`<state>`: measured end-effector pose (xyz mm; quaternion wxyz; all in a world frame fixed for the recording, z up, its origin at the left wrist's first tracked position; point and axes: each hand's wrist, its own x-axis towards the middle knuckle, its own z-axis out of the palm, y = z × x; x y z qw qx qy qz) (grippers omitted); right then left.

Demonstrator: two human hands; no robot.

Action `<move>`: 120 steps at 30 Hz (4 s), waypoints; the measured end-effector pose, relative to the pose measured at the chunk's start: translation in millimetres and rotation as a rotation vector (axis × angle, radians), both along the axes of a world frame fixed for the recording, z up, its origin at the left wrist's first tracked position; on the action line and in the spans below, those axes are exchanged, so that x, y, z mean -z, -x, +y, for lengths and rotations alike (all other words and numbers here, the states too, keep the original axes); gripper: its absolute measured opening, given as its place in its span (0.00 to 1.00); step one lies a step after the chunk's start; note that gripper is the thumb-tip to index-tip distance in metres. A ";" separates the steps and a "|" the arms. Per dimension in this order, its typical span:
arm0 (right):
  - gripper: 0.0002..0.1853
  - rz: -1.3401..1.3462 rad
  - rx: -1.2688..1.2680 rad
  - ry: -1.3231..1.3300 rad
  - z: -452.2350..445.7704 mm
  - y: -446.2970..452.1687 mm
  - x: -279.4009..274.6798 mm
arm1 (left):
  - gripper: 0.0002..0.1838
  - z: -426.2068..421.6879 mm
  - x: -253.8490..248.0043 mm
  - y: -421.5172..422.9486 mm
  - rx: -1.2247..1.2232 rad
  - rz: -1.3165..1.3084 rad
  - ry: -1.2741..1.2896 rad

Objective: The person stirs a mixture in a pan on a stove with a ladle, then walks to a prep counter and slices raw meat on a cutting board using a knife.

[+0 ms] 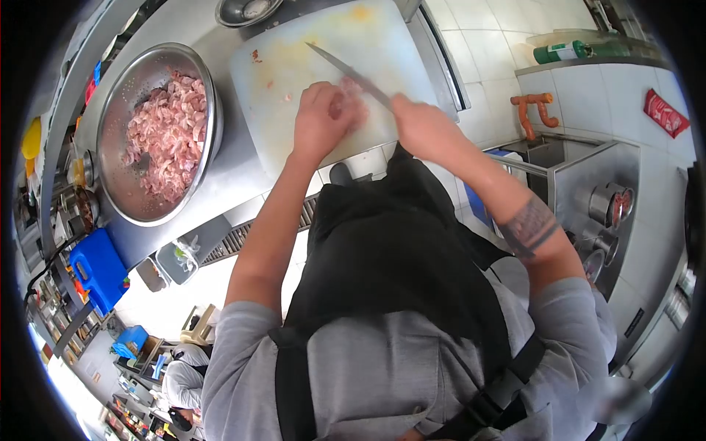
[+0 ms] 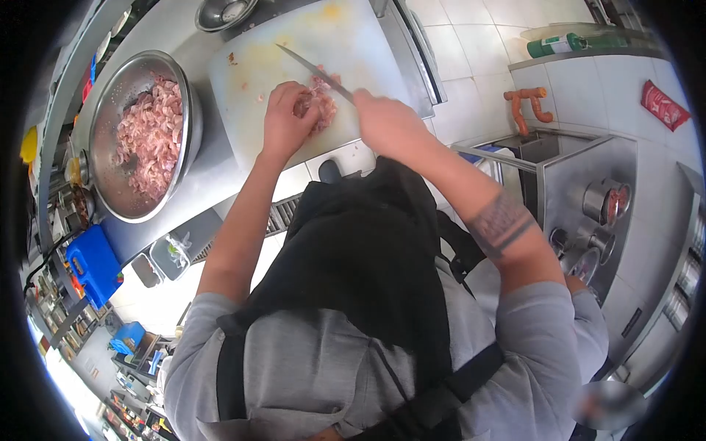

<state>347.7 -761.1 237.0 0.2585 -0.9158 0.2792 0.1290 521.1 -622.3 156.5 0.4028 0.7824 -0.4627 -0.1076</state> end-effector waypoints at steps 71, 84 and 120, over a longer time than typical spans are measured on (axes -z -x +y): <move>0.10 -0.170 0.228 0.018 71.8 56.4 14.6 | 0.20 23.1 -34.1 -31.4 0.066 0.420 -0.230; 0.10 -0.005 0.170 0.002 84.0 62.7 -6.6 | 0.14 62.4 -13.3 -31.3 -0.005 -0.234 -0.265; 0.08 0.102 0.071 -0.107 97.4 38.1 2.2 | 0.13 44.2 12.4 -27.5 0.126 -0.023 -0.062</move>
